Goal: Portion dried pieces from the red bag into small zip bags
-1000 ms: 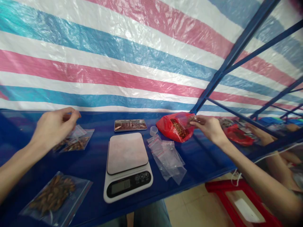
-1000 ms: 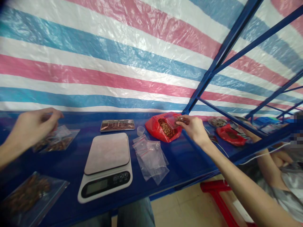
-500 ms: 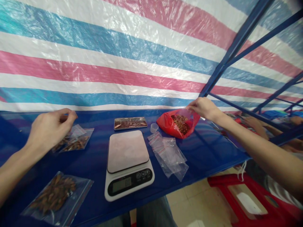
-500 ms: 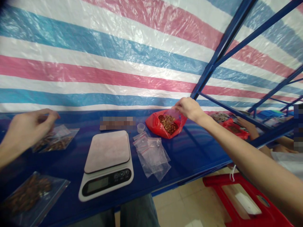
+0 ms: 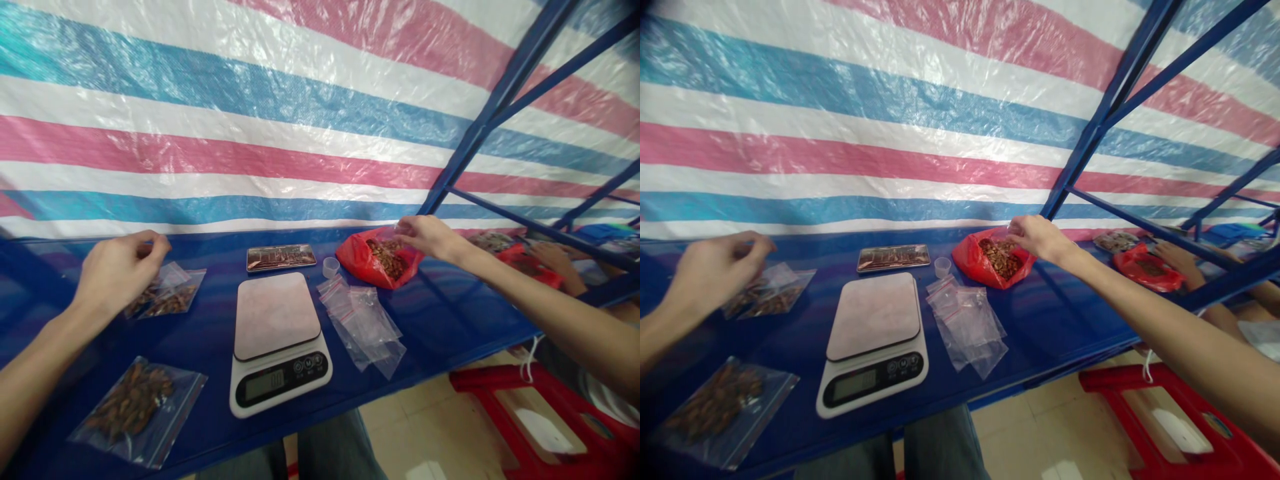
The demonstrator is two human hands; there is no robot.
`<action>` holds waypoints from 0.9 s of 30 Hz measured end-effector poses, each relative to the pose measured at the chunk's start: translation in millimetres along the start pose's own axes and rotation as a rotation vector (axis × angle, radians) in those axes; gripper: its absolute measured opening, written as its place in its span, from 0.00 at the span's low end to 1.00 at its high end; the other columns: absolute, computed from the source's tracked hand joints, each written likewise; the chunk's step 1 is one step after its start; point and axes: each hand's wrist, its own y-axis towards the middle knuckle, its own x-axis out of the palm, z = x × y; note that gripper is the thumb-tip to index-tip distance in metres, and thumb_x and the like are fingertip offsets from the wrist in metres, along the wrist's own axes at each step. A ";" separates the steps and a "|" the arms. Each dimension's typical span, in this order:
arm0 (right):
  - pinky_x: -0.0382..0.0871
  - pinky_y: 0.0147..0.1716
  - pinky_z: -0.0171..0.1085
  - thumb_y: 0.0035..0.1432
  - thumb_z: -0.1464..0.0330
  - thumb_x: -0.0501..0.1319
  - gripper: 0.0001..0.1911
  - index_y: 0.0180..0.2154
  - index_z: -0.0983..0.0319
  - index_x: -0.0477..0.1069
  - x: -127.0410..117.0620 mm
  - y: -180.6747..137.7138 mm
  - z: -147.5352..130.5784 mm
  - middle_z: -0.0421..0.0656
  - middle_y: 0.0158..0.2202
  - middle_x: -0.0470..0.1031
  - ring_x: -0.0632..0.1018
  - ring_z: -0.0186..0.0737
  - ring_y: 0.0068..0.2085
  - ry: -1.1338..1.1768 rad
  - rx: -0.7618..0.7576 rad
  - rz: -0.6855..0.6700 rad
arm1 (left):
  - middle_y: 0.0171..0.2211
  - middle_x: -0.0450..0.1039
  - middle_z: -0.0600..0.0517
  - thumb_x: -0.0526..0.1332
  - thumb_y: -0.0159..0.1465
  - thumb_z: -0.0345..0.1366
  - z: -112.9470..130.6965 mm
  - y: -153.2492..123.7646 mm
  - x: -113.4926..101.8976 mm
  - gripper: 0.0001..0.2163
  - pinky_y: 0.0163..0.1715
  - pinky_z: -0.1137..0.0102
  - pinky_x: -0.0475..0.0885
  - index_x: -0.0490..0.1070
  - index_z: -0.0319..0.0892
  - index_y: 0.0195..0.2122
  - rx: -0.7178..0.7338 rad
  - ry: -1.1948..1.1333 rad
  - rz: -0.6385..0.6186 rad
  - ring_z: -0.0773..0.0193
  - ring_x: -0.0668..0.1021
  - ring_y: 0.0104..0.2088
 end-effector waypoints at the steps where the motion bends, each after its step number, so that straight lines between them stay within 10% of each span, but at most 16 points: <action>1: 0.66 0.31 0.38 0.66 0.62 0.62 0.11 0.37 0.60 0.80 1.7 0.2 1.5 0.46 0.33 0.84 0.82 0.46 0.33 0.004 -0.012 -0.008 | 0.26 0.74 0.47 0.48 0.64 0.52 0.0 0.3 0.1 0.22 0.31 0.67 0.62 0.77 0.45 0.38 0.002 0.002 -0.002 0.50 0.76 0.33; 27: 0.64 0.31 0.38 0.63 0.70 0.61 0.10 0.29 0.60 0.79 -20.1 13.4 8.6 0.43 0.26 0.80 0.76 0.39 0.27 -0.011 -0.139 0.003 | 0.29 0.78 0.46 0.49 0.67 0.50 -4.3 2.1 1.5 0.22 0.32 0.68 0.62 0.78 0.44 0.40 0.007 0.031 -0.048 0.51 0.77 0.33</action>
